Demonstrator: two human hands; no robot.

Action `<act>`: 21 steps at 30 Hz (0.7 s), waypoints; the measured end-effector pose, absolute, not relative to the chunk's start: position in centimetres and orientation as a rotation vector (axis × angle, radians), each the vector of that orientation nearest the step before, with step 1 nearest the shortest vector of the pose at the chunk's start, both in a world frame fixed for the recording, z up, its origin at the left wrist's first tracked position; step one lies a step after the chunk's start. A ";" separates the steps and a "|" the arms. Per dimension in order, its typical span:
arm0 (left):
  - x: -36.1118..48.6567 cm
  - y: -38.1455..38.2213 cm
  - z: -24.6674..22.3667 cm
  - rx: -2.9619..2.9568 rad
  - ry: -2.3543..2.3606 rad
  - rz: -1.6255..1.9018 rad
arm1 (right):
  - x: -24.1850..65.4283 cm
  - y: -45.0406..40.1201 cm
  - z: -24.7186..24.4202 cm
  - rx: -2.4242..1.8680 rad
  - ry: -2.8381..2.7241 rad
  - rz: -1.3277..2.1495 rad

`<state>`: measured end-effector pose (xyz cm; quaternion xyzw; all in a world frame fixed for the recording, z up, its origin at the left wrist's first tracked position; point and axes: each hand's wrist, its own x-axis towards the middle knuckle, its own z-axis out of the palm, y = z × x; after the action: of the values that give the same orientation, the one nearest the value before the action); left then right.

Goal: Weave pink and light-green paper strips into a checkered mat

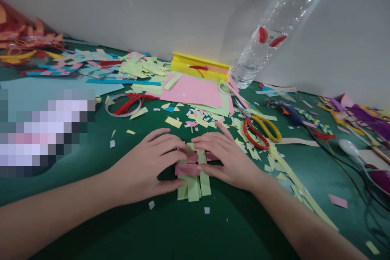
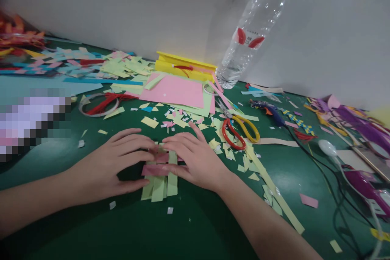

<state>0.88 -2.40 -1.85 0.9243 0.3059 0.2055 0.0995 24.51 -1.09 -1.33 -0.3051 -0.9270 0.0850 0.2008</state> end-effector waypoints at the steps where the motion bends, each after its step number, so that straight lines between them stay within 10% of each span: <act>1: 0.9 -2.5 -1.9 2.740 0.891 0.608 | 24.5 -1.1 -1.4 -0.846 -2.580 0.222; 21: 0.9 -2.5 -2.5 2.783 0.734 0.532 | 24.5 -1.3 -0.5 -0.677 -2.704 0.445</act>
<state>0.93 -2.50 -2.48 0.9453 0.2494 0.1806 0.1073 24.52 -1.33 -0.53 -0.2368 -0.9458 0.1555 0.1585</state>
